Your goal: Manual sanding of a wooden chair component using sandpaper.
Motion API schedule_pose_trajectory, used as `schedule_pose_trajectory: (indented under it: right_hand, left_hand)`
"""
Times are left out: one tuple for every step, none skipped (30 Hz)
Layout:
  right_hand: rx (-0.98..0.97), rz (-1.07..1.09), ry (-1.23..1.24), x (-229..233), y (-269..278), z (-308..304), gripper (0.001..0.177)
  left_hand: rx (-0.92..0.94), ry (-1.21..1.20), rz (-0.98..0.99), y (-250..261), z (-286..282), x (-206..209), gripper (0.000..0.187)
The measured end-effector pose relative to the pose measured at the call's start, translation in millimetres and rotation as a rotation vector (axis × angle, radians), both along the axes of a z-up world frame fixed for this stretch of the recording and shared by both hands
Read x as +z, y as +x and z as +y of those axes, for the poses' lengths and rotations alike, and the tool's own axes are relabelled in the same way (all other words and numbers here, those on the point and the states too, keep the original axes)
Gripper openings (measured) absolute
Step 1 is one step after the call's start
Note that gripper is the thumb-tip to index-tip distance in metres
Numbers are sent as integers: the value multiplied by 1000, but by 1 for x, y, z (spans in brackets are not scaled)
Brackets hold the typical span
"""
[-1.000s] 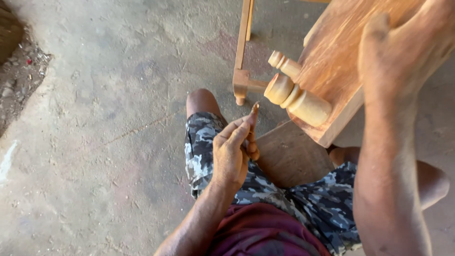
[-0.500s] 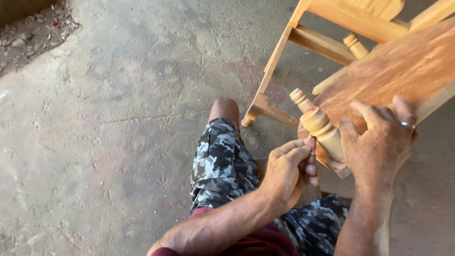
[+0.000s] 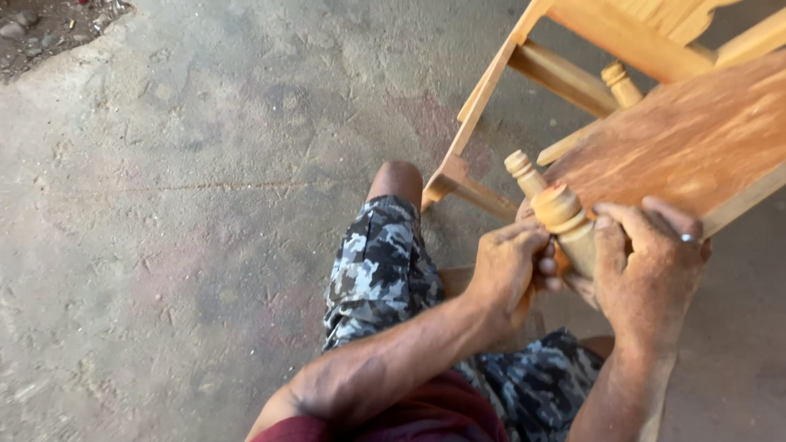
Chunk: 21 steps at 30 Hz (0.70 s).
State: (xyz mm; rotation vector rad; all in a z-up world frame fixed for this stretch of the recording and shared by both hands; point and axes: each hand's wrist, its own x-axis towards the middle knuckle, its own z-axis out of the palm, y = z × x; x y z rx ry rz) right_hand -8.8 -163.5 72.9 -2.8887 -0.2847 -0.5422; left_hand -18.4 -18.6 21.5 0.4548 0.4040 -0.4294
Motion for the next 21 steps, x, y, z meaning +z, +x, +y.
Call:
schedule_pose_trajectory:
  right_hand:
    - [-14,6,103,9,2,10,16]
    - [-11,7,102,6,3,5,16]
    - [7,-14,-10,3,5,-1,15]
    - [18,-29,-115,-3,2,-7,14]
    - [15,-23,-109,-8,5,-9,14]
    - [22,-40,-126,-12,3,-14,14]
    - [30,-56,-143,-15,0,-19,14]
    - [30,-69,-141,-15,-1,-18,14]
    - [7,-47,-109,-14,-1,-16,14]
    - [-8,-22,-77,-13,-1,-15,14]
    - [0,-33,-76,-15,3,-17,14]
    - [11,-39,-86,-18,2,-20,14]
    - [22,-45,-97,-22,1,-23,14]
    - [18,-36,-97,-22,1,-22,14]
    - [17,-77,-125,-21,2,-21,13]
    - [16,-119,-155,-21,2,-21,12]
    - [10,-112,-157,-21,-5,-20,12]
    - [-2,-78,-127,-19,-2,-17,12]
    - [-12,-43,-97,-16,0,-13,13]
    - [-10,-46,-97,-15,1,-12,13]
    - [5,-61,-88,-15,3,-13,13]
  left_hand:
    - [20,-2,36,3,0,4,15]
    - [23,-3,37,0,4,11,15]
    - [-2,-19,32,-3,8,18,15]
    - [-32,-29,32,-9,13,23,16]
    - [-36,-23,38,-2,9,13,16]
    - [-14,-21,12,1,3,3,15]
    - [8,-19,-14,3,-3,-5,14]
    - [9,-17,-27,3,-3,-3,14]
    - [15,-32,5,3,-3,0,13]
    - [28,-47,40,3,-3,2,13]
    - [36,-46,29,1,4,10,13]
    - [-2,-44,15,-4,10,16,15]
    - [-41,-43,1,-9,16,21,16]
    - [-45,-43,10,-4,11,9,16]
    - [-39,-7,-40,0,6,-3,14]
    - [-36,26,-92,5,-1,-15,13]
    - [-42,24,-85,2,-4,-15,13]
    - [-23,-25,-45,7,-4,-11,15]
    - [-4,-75,-6,12,-5,-7,18]
    - [-3,-76,-8,7,4,1,18]
    - [-26,-87,-20,2,12,9,18]
